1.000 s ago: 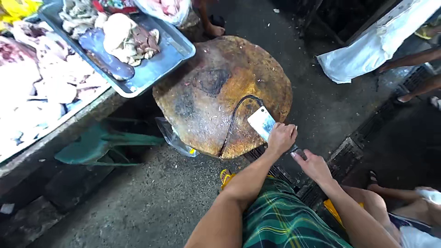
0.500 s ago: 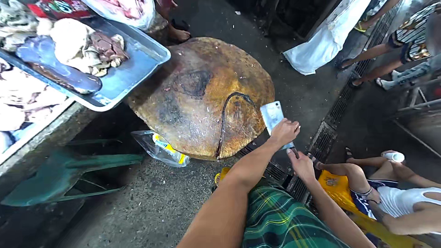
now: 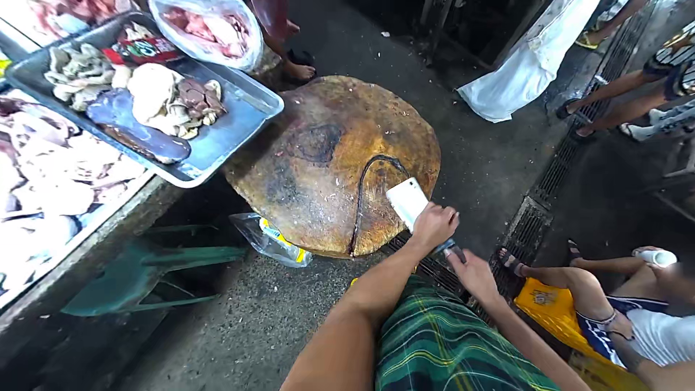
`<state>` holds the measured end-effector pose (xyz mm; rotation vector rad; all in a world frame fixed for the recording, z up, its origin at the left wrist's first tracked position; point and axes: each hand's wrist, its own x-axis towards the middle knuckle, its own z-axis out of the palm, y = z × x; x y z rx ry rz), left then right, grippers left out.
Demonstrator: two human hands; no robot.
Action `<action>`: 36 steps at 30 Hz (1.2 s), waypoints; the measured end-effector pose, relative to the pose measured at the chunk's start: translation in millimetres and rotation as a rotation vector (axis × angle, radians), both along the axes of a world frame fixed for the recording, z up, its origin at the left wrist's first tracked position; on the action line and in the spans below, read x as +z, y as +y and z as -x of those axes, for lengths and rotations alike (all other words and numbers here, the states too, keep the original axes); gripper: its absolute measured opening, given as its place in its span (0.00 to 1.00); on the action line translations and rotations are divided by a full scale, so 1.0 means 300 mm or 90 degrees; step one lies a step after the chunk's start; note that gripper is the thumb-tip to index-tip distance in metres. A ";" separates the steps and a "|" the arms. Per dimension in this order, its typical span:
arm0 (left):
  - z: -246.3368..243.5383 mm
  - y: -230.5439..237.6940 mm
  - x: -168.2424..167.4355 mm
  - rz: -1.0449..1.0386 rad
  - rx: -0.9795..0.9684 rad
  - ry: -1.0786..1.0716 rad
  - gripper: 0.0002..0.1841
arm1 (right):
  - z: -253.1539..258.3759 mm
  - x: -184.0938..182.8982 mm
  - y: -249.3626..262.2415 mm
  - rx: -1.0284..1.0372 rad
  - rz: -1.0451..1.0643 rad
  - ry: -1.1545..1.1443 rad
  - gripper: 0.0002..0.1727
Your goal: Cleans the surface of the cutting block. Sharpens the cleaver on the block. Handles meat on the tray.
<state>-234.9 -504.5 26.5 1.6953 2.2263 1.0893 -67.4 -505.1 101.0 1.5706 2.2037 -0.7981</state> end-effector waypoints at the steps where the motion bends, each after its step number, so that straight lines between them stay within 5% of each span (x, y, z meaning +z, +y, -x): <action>1: 0.013 0.075 -0.014 -0.014 -0.019 0.016 0.14 | 0.014 -0.001 0.044 -0.013 -0.008 0.016 0.44; 3: 0.047 0.165 -0.021 -0.013 -0.046 0.016 0.14 | 0.043 -0.006 0.100 -0.009 -0.015 0.024 0.43; 7: 0.010 -0.030 0.028 0.029 0.069 -0.035 0.13 | 0.011 0.018 0.072 0.111 0.016 -0.028 0.45; 13: 0.062 0.240 -0.020 -0.009 0.030 0.011 0.13 | 0.060 0.020 0.227 0.060 0.003 -0.007 0.42; 17: -0.003 0.054 0.011 0.010 0.146 0.003 0.12 | 0.015 0.020 0.202 0.158 0.024 -0.037 0.45; 22: 0.084 0.273 -0.024 -0.028 0.084 0.002 0.12 | 0.081 0.005 0.319 0.127 -0.001 0.005 0.41; 26: 0.019 0.099 0.002 0.004 0.187 -0.006 0.13 | 0.049 0.010 0.297 0.228 0.028 -0.037 0.45; 31: 0.129 0.289 -0.039 -0.024 0.149 -0.012 0.13 | 0.123 -0.011 0.386 0.185 0.000 0.009 0.42; 36: 0.019 0.140 0.004 0.010 0.232 -0.004 0.13 | 0.061 0.014 0.379 0.283 0.032 -0.038 0.45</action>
